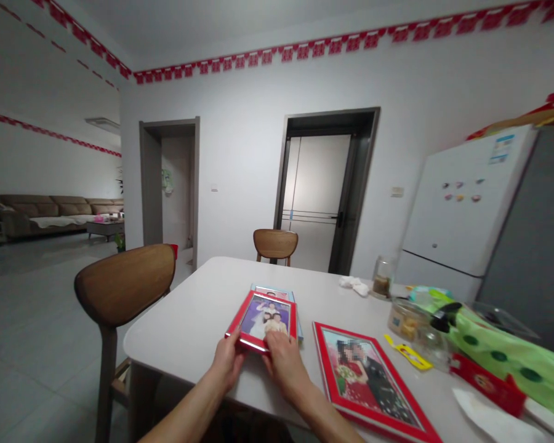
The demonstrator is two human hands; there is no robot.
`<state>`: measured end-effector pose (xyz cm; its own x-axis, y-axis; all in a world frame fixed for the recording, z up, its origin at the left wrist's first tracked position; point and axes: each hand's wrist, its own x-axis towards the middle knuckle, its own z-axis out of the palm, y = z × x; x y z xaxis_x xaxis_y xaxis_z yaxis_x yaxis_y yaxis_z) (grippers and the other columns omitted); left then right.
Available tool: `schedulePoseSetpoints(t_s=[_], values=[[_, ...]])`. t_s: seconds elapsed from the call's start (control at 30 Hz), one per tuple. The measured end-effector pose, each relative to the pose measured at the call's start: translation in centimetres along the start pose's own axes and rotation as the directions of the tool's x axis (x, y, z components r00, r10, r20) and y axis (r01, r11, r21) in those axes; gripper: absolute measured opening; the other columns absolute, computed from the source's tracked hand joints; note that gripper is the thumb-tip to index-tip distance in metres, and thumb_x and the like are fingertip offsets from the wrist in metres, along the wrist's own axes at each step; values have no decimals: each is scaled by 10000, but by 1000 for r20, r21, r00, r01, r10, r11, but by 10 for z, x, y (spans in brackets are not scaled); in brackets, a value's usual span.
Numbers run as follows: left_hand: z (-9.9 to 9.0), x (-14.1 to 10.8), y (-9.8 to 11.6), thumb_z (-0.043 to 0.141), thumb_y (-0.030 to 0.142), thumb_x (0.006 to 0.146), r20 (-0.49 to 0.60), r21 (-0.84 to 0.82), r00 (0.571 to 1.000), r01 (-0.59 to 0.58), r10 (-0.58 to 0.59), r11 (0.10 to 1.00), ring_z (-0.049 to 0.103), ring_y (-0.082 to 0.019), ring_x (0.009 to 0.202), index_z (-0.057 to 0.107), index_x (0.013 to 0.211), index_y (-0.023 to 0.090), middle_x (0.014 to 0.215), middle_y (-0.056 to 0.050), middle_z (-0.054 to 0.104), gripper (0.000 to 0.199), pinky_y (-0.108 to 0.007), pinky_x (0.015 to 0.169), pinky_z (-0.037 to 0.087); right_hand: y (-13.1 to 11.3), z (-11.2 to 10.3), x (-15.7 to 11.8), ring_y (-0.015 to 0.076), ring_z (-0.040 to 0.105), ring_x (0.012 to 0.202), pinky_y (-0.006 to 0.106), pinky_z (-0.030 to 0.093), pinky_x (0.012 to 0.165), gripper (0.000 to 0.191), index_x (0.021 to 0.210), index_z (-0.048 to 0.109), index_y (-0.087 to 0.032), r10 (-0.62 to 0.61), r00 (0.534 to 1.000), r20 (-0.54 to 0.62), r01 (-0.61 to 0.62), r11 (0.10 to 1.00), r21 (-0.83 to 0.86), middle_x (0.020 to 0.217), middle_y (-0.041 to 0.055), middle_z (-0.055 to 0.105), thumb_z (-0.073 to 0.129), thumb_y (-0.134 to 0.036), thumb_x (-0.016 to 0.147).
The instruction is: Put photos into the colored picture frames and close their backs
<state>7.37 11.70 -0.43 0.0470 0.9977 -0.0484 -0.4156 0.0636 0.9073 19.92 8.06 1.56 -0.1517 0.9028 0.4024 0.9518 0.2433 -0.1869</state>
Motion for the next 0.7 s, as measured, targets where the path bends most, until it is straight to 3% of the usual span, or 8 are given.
schedulePoseSetpoints(t_s=[0.1, 0.17, 0.23, 0.33, 0.4, 0.5, 0.57, 0.7], values=[[-1, -21, 9, 564, 448, 702, -34, -84, 995, -101, 98, 991, 587, -188, 835, 549, 955, 130, 913, -89, 623, 406, -258, 712, 456, -15, -12, -20, 236, 439, 1080, 383, 304, 934, 318, 980, 543, -153, 55, 998, -14, -50, 963, 265, 1141, 120, 520, 484, -267, 690], [0, -40, 17, 578, 434, 688, -33, -54, 983, -182, 180, 982, 578, -207, 868, 546, 992, 124, 932, -96, 625, 436, -278, 757, 445, -24, -25, -26, 234, 409, 1124, 390, 295, 952, 447, 1086, 491, -157, 162, 987, 0, -142, 868, 476, 1198, 119, 481, 474, -383, 700], [2, -62, 28, 569, 393, 699, 27, 36, 958, -285, 284, 958, 557, -215, 921, 526, 1051, 124, 989, -97, 611, 445, -285, 807, 426, -32, -41, -29, 226, 390, 1147, 382, 315, 943, 583, 1197, 390, -168, 284, 958, 46, -240, 700, 673, 1241, 111, 443, 434, -479, 706], [5, -97, 48, 504, 283, 755, 226, 231, 882, -461, 414, 857, 501, -203, 1016, 458, 1155, 148, 1110, -78, 553, 425, -278, 881, 382, -43, -63, -36, 223, 392, 1149, 373, 386, 877, 684, 1273, 263, -207, 411, 900, 145, -318, 392, 863, 1288, 102, 387, 380, -570, 704], [3, -115, 57, 456, 224, 777, 414, 371, 779, -617, 471, 694, 479, -197, 1046, 425, 1192, 166, 1153, -69, 523, 420, -282, 902, 368, -49, -74, -46, 221, 410, 1134, 366, 424, 826, 708, 1292, 198, -250, 434, 887, 159, -279, 230, 932, 1302, 86, 371, 389, -583, 697], [-6, -129, 53, 428, 204, 781, 695, 438, 533, -846, 484, 303, 450, -216, 1085, 382, 1227, 160, 1196, -94, 482, 450, -312, 920, 363, -49, -80, -63, 220, 489, 1057, 353, 465, 758, 713, 1306, 123, -287, 434, 888, 150, -216, 106, 971, 1261, 74, 432, 384, -571, 706], [-12, -129, 37, 438, 239, 787, 798, 418, 398, -906, 453, 60, 445, -233, 1090, 360, 1240, 152, 1194, -120, 479, 468, -321, 908, 380, -44, -78, -72, 224, 545, 983, 346, 483, 720, 732, 1318, 86, -270, 439, 881, 177, -251, 115, 961, 1207, 96, 489, 375, -558, 710], [-16, -120, -11, 424, 295, 807, 828, 397, 239, -888, 506, -231, 545, -247, 967, 400, 1212, 178, 1063, -130, 578, 422, -302, 769, 486, -27, -69, -81, 223, 590, 901, 341, 491, 709, 751, 1317, 153, -226, 441, 875, 200, -326, 231, 917, 1083, 109, 585, 437, -494, 675]])
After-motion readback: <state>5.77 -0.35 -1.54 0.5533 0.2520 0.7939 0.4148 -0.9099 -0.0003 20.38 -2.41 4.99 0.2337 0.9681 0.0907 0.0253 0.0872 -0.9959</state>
